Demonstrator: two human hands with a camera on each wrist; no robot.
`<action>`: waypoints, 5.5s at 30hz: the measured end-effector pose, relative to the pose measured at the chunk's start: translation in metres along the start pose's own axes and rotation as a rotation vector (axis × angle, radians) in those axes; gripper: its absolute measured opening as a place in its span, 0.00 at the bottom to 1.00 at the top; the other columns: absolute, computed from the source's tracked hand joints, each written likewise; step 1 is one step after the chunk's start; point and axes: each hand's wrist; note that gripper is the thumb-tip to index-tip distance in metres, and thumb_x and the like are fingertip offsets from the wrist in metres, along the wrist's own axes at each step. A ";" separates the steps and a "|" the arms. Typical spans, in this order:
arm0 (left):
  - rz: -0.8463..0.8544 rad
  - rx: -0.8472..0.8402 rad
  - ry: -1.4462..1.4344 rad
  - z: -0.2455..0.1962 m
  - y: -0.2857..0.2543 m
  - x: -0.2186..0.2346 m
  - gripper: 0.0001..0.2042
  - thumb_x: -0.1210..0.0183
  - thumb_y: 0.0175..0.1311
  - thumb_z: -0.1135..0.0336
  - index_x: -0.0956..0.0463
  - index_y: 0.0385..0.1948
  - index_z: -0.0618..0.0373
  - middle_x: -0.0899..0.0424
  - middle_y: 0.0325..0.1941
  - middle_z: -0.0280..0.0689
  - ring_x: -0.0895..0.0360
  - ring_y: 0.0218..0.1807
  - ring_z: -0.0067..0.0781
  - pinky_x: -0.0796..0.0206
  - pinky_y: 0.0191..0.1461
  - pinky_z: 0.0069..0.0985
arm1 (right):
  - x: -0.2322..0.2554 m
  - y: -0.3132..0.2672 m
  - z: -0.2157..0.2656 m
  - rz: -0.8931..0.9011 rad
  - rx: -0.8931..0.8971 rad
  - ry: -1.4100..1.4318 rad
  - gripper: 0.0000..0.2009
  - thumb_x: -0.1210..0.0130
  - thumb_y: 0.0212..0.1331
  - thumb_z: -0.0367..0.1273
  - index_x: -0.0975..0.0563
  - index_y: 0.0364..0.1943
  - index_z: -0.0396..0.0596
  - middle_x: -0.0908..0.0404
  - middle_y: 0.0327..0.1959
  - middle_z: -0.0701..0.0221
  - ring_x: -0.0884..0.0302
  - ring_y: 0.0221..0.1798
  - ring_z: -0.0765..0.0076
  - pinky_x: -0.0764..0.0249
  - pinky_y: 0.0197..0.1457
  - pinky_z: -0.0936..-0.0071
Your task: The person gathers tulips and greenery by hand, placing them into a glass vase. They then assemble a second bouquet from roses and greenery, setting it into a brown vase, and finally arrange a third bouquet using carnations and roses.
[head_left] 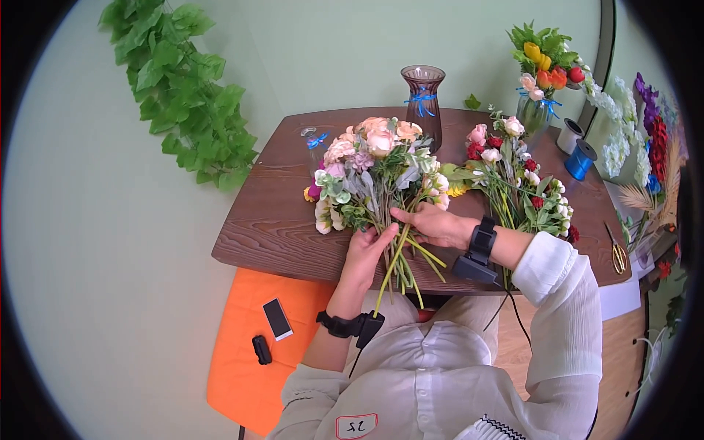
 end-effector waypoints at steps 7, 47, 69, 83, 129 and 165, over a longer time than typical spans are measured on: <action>-0.166 -0.026 0.149 0.005 0.000 -0.022 0.17 0.35 0.59 0.61 0.24 0.46 0.62 0.19 0.42 0.34 0.24 0.40 0.20 0.33 0.43 0.22 | 0.012 0.010 -0.040 0.007 0.091 0.046 0.08 0.49 0.66 0.34 0.30 0.43 0.46 0.24 0.36 0.75 0.27 0.35 0.80 0.30 0.34 0.81; 0.605 -0.954 0.677 -0.223 0.301 -0.204 0.20 0.38 0.57 0.64 0.28 0.51 0.59 0.23 0.46 0.32 0.27 0.46 0.22 0.32 0.48 0.21 | 0.125 0.004 0.312 -0.324 0.947 -0.698 0.24 0.41 0.59 0.32 0.36 0.57 0.40 0.26 0.50 0.66 0.25 0.46 0.76 0.26 0.45 0.75; 0.621 -0.359 0.511 -0.198 0.336 -0.189 0.17 0.37 0.58 0.61 0.25 0.46 0.60 0.20 0.40 0.32 0.24 0.37 0.22 0.30 0.39 0.23 | 0.162 0.073 0.246 -0.491 1.065 -0.838 0.19 0.35 0.53 0.36 0.27 0.45 0.41 0.20 0.36 0.65 0.22 0.40 0.68 0.27 0.45 0.68; 0.632 -1.063 0.905 -0.191 0.350 -0.188 0.16 0.43 0.65 0.58 0.26 0.47 0.60 0.21 0.47 0.33 0.26 0.46 0.24 0.32 0.50 0.21 | 0.155 0.062 0.242 -0.570 0.985 -0.978 0.19 0.49 0.59 0.35 0.30 0.52 0.38 0.22 0.32 0.45 0.24 0.38 0.39 0.27 0.44 0.56; 0.473 -0.358 0.298 -0.131 0.328 -0.188 0.17 0.34 0.56 0.62 0.29 0.43 0.54 0.31 0.25 0.25 0.35 0.25 0.17 0.41 0.27 0.17 | 0.160 0.109 0.170 -0.675 1.088 -0.935 0.22 0.49 0.64 0.42 0.27 0.50 0.33 0.25 0.48 0.50 0.27 0.49 0.43 0.31 0.54 0.60; 0.670 -0.502 0.718 -0.147 0.317 -0.089 0.27 0.33 0.55 0.65 0.31 0.57 0.58 0.26 0.57 0.36 0.29 0.58 0.31 0.38 0.63 0.30 | 0.163 0.128 0.155 -0.236 0.988 0.005 0.20 0.47 0.57 0.23 0.31 0.56 0.39 0.23 0.50 0.65 0.25 0.50 0.68 0.30 0.55 0.71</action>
Point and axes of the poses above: each hand's wrist, its own y-axis towards the middle knuckle, its own x-axis out of the back of the hand, z = x × y
